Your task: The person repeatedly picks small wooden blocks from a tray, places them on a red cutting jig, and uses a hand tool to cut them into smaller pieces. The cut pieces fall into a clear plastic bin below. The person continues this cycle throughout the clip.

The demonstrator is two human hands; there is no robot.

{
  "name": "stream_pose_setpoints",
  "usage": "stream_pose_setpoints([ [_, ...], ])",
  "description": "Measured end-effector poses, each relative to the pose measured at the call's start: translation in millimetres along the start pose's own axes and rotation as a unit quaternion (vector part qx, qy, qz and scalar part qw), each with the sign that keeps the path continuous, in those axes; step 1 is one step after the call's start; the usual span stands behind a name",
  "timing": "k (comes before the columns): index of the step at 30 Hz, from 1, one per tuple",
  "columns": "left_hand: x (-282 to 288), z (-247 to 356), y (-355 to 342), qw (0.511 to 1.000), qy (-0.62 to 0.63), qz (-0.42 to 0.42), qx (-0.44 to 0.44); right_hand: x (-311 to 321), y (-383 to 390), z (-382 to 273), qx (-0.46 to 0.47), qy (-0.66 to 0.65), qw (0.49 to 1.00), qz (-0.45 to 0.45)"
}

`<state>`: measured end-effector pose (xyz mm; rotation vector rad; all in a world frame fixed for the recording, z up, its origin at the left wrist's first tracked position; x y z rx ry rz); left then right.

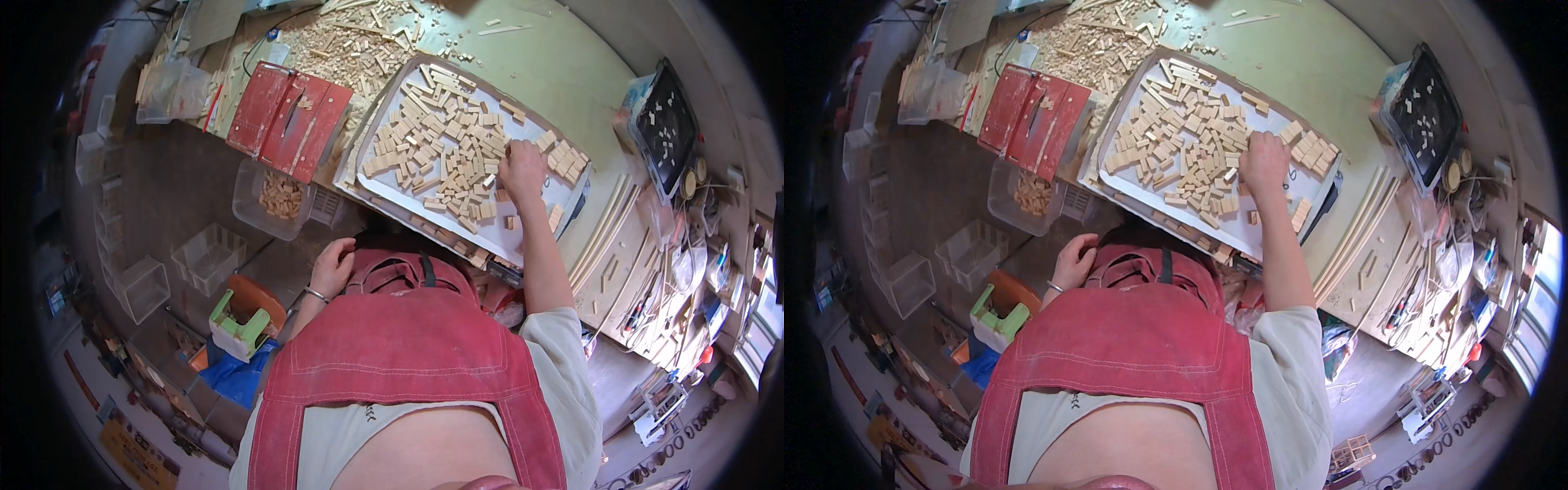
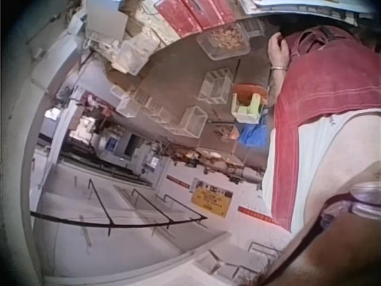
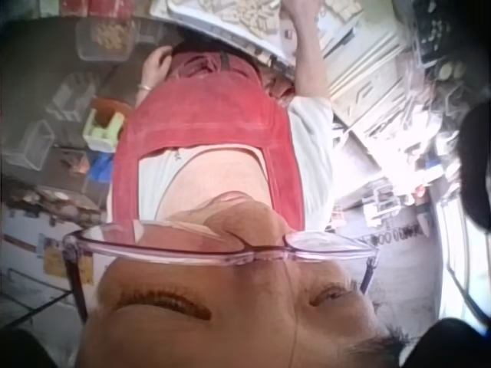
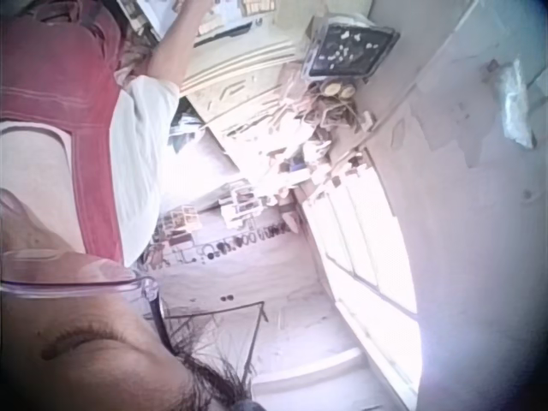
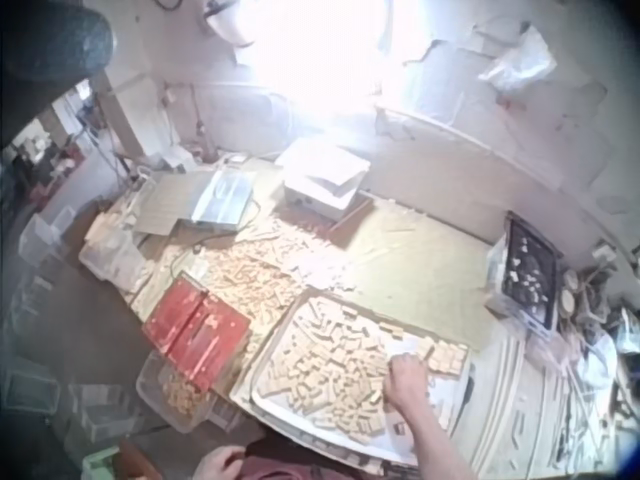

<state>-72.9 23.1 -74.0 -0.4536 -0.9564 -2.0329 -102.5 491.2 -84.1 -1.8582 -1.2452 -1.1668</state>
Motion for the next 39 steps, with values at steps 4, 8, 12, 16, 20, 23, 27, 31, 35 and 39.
stream_pose_setpoints([
  [4, -1, -1, 0, 1.0, -0.009, 0.0, -0.003, 0, -4, 6, -0.026, 0.01, 1.0, -0.003],
  [8, 0, -1, -2, 1.0, -0.016, 0.0, -0.007, 5, -8, 7, -0.033, 0.031, 0.999, 0.013],
  [12, 0, -3, -2, 1.0, -0.013, 0.003, -0.008, 6, -8, 4, -0.019, 0.019, 1.0, 0.014],
  [16, -1, -2, -2, 1.0, -0.015, 0.005, -0.011, 10, -10, 5, -0.016, -0.005, 1.0, 0.019],
  [20, -3, -5, 1, 1.0, -0.006, 0.003, 0.001, 7, -9, -2, -0.003, -0.002, 1.0, -0.015],
  [23, -2, -2, 2, 1.0, -0.006, 0.003, -0.001, 3, -8, -3, 0.006, -0.003, 1.0, -0.012],
  [27, -2, -3, 5, 1.0, -0.008, 0.002, 0.003, 2, -9, -7, 0.027, -0.022, 0.999, 0.004],
  [31, -4, -5, 7, 1.0, 0.0, 0.008, 0.003, -4, -16, 0, 0.002, 0.011, 1.0, -0.002],
  [35, -5, -10, 10, 1.0, -0.006, 0.014, -0.001, 1, -16, 1, -0.008, 0.012, 1.0, 0.006],
  [39, -6, -10, 10, 1.0, -0.011, 0.021, -0.009, 0, -18, -9, 0.029, -0.01, 1.0, 0.002],
])
Point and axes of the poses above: each hand's wrist, its own y-axis away from the middle knuckle, its own x-axis out of the back of the hand, z = x × y, the point moved 9 cm from there along -y, towards the middle knuckle, and after that the axes turned 13 degrees about -y, right-handed, at the moved point
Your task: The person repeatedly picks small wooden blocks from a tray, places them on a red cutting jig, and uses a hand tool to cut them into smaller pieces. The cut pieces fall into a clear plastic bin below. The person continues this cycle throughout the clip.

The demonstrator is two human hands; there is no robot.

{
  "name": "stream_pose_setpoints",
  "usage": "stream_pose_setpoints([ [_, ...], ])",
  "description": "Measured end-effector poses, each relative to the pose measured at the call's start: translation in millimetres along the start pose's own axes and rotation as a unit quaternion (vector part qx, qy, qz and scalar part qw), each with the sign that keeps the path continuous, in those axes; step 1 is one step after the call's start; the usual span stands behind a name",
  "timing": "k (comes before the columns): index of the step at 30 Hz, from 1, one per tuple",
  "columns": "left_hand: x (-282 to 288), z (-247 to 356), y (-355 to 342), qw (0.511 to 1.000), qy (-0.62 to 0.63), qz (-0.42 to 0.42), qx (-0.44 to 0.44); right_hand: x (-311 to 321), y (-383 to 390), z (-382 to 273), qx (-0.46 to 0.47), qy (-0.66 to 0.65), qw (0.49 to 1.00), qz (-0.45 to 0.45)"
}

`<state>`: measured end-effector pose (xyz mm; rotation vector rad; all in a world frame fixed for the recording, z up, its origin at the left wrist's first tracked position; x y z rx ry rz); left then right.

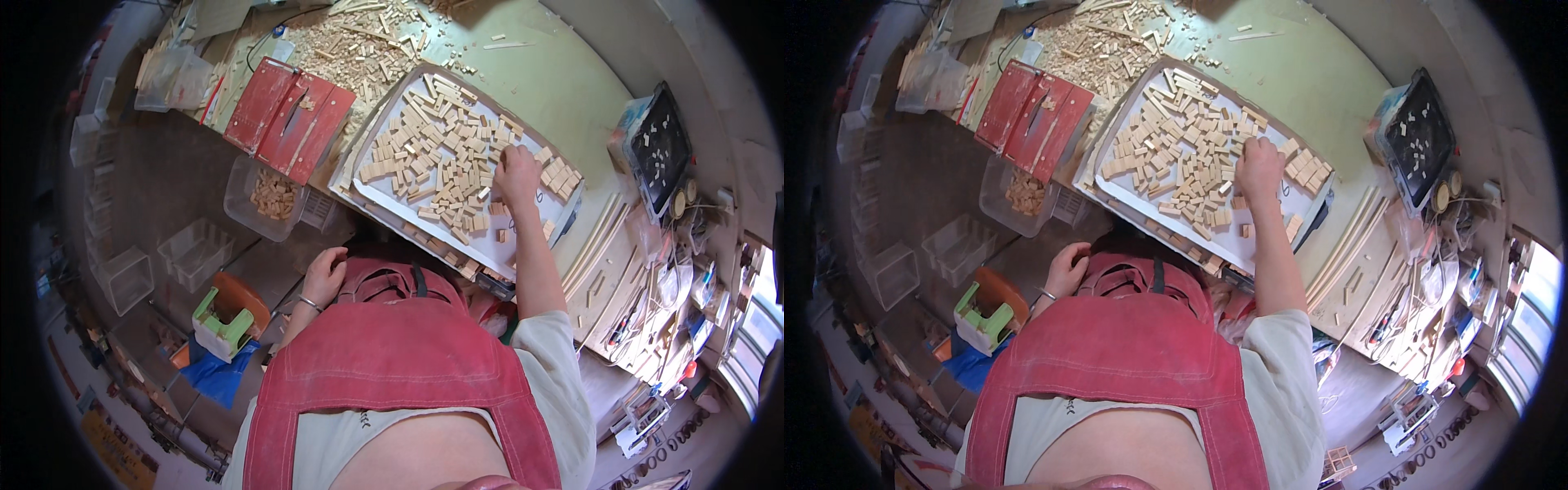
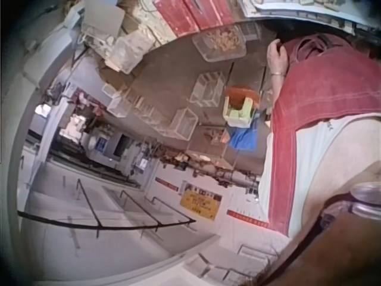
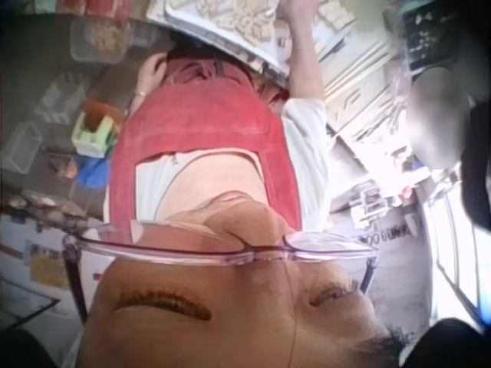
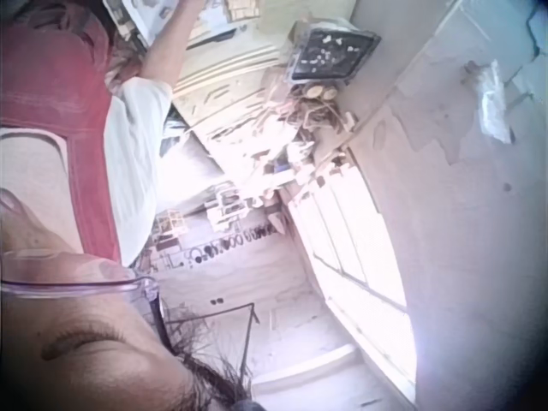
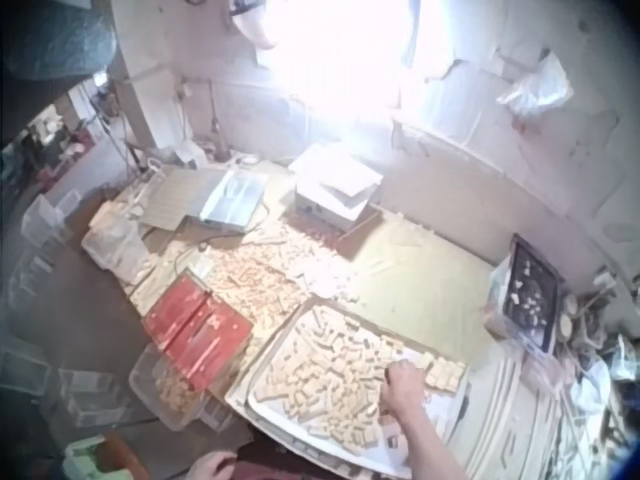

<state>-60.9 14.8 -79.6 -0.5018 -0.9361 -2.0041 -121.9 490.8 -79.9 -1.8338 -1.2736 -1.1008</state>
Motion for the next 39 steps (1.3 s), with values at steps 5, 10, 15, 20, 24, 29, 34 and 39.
stream_pose_setpoints([
  [5, -1, 1, -2, 1.0, 0.003, -0.009, 0.013, -3, -4, 6, 0.0, -0.027, 0.999, 0.018],
  [10, 0, 2, -1, 1.0, -0.007, -0.004, 0.008, 2, -10, -1, 0.01, -0.014, 1.0, 0.008],
  [15, -1, 0, -1, 1.0, 0.003, -0.006, 0.016, -2, -14, 4, -0.048, 0.013, 0.998, -0.033],
  [20, -2, 0, 0, 1.0, 0.006, -0.008, 0.022, -3, -13, 3, -0.043, 0.019, 0.998, -0.036],
  [24, -1, 0, 0, 1.0, 0.003, -0.012, 0.017, -2, -15, 0, -0.039, 0.015, 0.998, -0.04],
  [29, 5, 0, 2, 1.0, 0.001, -0.016, 0.023, 9, -13, 0, -0.046, -0.044, 0.998, -0.013],
  [34, 7, -4, 5, 1.0, -0.019, -0.016, 0.013, 10, 19, 2, -0.165, -0.518, 0.839, 0.02],
  [39, 15, -6, 4, 1.0, -0.011, -0.014, 0.002, 28, 46, -69, -0.138, -0.771, 0.621, 0.034],
])
Point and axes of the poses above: each hand's wrist, its own y-axis away from the middle knuckle, its own x-axis out of the back of the hand, z = x × y, the point moved 9 cm from there along -y, towards the middle knuckle, and after that the axes turned 13 degrees about -y, right-handed, at the moved point
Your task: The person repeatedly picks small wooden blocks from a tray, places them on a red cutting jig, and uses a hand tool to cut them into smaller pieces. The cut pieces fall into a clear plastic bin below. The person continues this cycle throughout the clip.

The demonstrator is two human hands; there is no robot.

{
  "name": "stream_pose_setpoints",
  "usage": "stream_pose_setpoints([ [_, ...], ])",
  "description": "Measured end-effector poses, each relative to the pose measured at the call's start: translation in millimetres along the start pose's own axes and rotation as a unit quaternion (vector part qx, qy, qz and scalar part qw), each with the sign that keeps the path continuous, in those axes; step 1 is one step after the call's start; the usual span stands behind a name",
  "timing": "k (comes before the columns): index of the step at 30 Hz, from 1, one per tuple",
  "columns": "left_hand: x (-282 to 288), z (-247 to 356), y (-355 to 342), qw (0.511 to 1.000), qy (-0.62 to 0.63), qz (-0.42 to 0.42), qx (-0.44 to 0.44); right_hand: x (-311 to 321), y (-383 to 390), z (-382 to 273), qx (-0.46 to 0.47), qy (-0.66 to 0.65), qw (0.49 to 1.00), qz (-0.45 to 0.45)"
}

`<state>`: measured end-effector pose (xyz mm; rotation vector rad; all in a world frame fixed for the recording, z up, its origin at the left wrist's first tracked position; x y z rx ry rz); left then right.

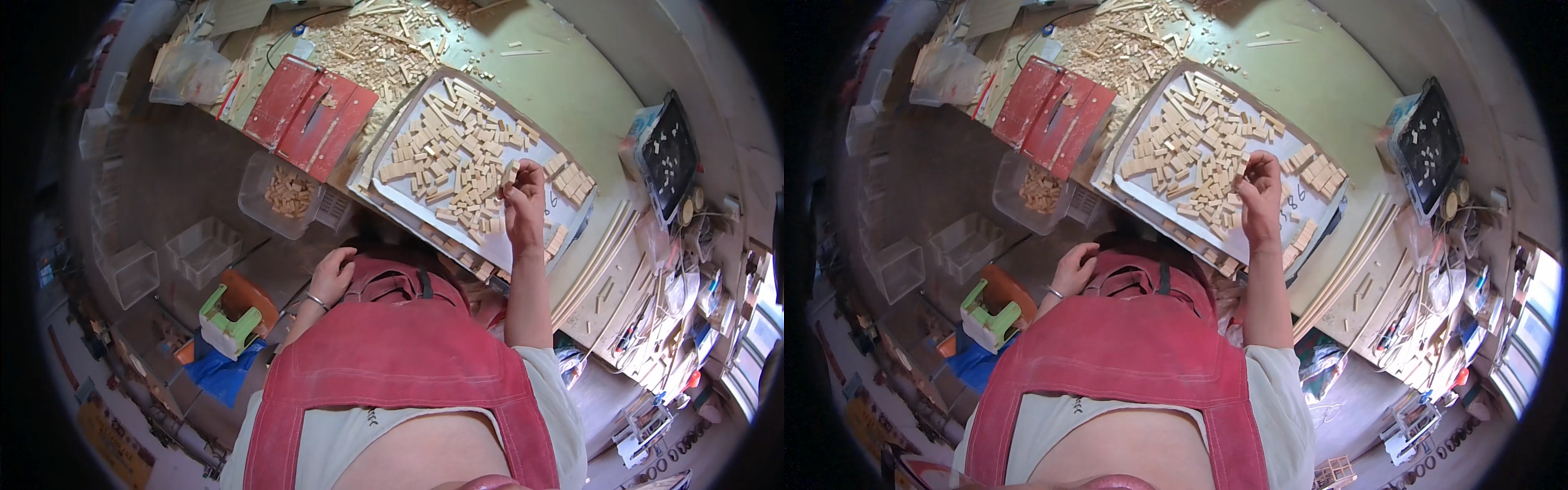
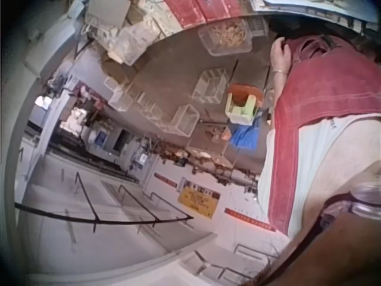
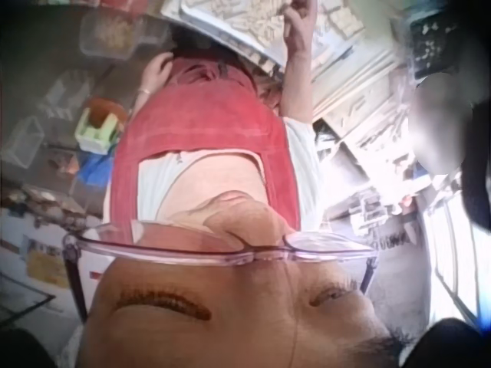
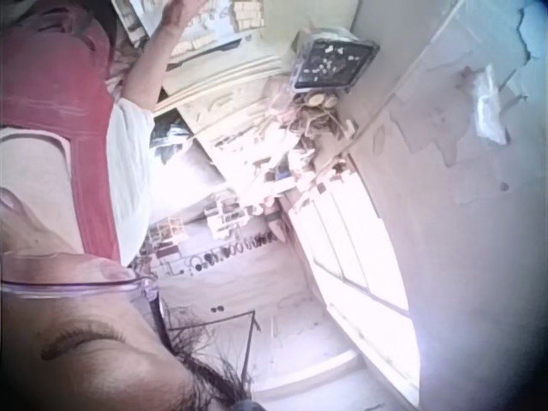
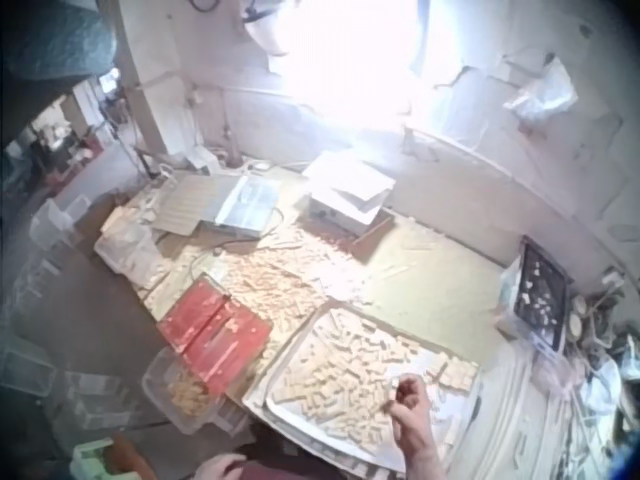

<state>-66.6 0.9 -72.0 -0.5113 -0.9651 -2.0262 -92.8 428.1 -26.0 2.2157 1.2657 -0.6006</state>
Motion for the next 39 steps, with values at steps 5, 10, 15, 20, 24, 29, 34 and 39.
stream_pose_setpoints([
  [5, 15, -9, -6, 0.999, 0.007, -0.006, -0.032, -64, 35, 33, -0.104, -0.249, 0.962, -0.032],
  [10, 46, -30, -12, 0.998, 0.001, -0.02, -0.053, -129, 66, 75, -0.186, -0.475, 0.857, -0.071],
  [15, 92, -79, -23, 0.998, 0.004, -0.027, -0.06, -188, 82, 122, -0.189, -0.482, 0.854, -0.049],
  [20, 145, -105, -40, 0.995, 0.032, -0.004, -0.1, -228, 79, 170, -0.097, -0.027, 0.995, -0.01],
  [24, 212, -78, -67, 0.981, 0.008, 0.048, -0.19, -296, 54, 189, 0.126, 0.516, 0.847, -0.026],
  [29, 260, -28, -116, 0.948, -0.072, 0.091, -0.296, -324, 17, 225, 0.18, 0.684, 0.707, -0.009],
  [34, 249, -12, -159, 0.925, -0.147, 0.074, -0.342, -336, 9, 229, 0.222, 0.664, 0.714, 0.007],
  [39, 237, 1, -175, 0.915, -0.18, 0.077, -0.353, -313, 37, 215, 0.253, 0.633, 0.727, 0.082],
])
Point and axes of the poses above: each hand's wrist, its own y-axis away from the middle knuckle, its own x-axis out of the back of the hand, z = x × y, the point moved 9 cm from there along -y, towards the middle knuckle, and after that the axes turned 13 degrees about -y, right-handed, at the moved point
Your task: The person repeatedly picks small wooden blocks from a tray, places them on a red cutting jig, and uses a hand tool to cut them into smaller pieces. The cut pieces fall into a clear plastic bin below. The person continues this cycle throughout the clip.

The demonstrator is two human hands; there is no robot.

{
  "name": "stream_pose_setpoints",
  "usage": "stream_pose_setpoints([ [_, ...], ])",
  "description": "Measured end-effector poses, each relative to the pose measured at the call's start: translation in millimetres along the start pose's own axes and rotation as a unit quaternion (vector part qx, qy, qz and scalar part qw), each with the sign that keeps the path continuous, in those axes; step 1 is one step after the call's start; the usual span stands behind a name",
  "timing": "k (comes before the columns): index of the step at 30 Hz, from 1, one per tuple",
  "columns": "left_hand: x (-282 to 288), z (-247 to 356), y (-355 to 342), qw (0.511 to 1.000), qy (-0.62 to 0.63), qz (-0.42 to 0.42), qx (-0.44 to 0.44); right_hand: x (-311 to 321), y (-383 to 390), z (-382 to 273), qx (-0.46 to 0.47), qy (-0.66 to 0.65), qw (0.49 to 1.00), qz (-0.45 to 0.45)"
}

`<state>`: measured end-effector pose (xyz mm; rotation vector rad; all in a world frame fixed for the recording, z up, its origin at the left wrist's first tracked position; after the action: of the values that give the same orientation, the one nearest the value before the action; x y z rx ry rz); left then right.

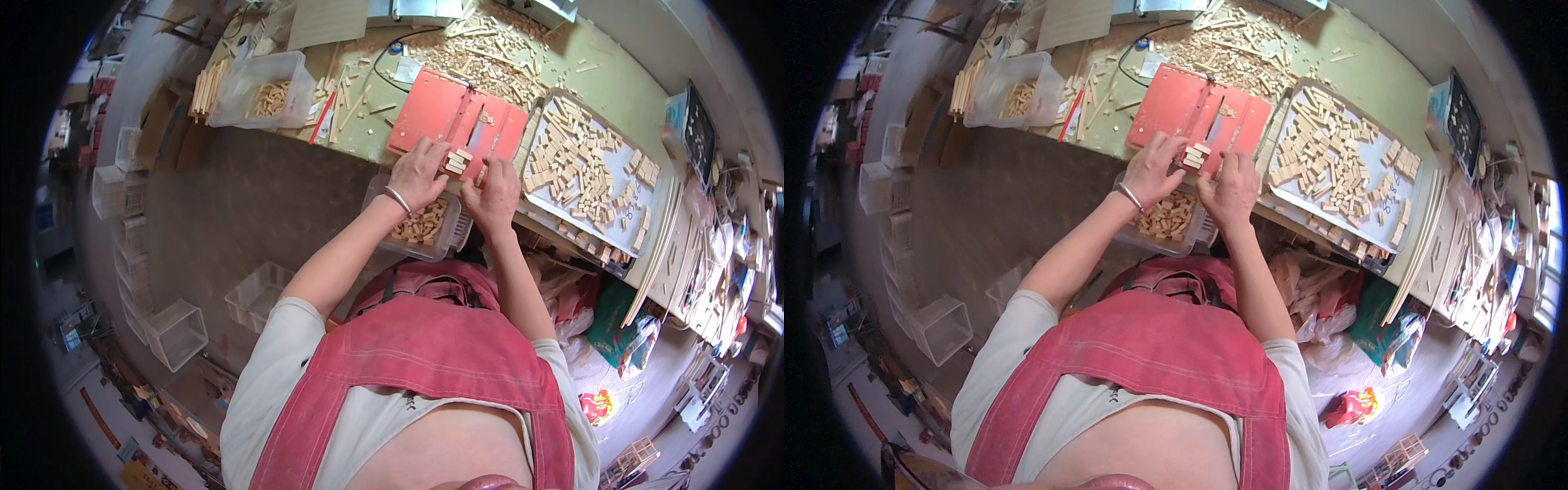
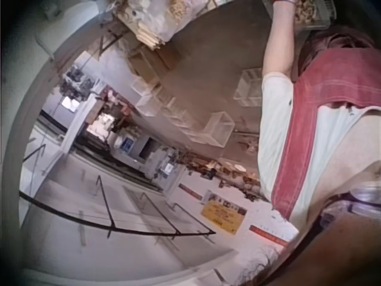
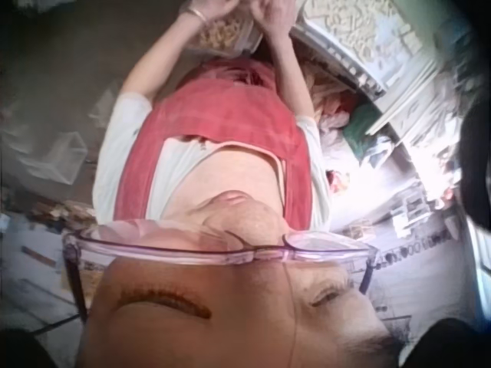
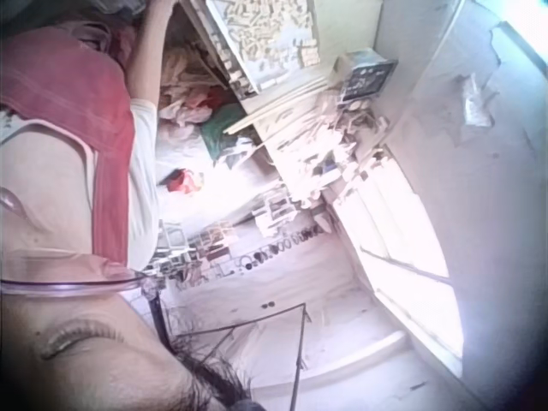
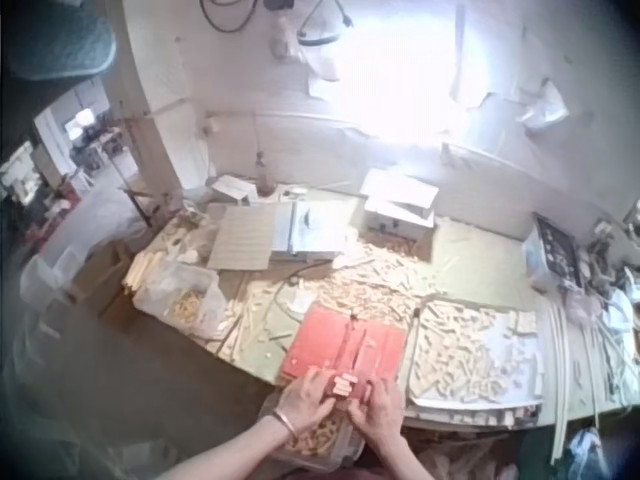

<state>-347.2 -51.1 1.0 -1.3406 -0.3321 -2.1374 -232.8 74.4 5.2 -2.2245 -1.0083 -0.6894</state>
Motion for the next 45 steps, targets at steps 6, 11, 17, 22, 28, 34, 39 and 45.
stream_pose_setpoints([
  [6, -15, 1, -24, 0.999, -0.028, -0.03, -0.029, -14, 2, 3, -0.01, 0.028, 0.999, 0.023],
  [11, -23, -8, -32, 0.997, -0.017, -0.07, -0.013, -20, -4, -4, -0.01, 0.006, 0.999, 0.035],
  [17, -19, -3, -34, 0.997, -0.016, -0.08, -0.015, -30, 10, -5, 0.014, -0.023, 1.0, 0.012],
  [22, -21, -8, -34, 0.996, -0.024, -0.086, -0.007, -21, 6, -10, 0.018, -0.006, 1.0, 0.016],
  [28, -23, -12, -33, 0.996, -0.026, -0.085, -0.006, -23, 12, -10, 0.018, 0.011, 1.0, 0.015],
  [34, -22, -12, -34, 0.996, -0.024, -0.081, -0.018, -34, 18, -22, 0.044, 0.048, 0.998, -0.024],
  [39, -21, -13, -32, 0.996, -0.031, -0.087, -0.014, -26, 16, -19, 0.063, 0.049, 0.996, -0.035],
  [45, -18, -10, -33, 0.997, -0.019, -0.077, -0.019, -44, 23, -12, 0.1, 0.126, 0.986, -0.041],
])
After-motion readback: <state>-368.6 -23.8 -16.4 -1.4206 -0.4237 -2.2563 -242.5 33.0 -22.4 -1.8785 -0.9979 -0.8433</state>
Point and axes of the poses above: each hand's wrist, its own y-axis away from the middle knuckle, its own x-axis out of the back of the hand, z = x × y, the point moved 9 cm from there along -y, towards the middle knuckle, and after that the axes turned 13 degrees about -y, right-handed, at the moved point
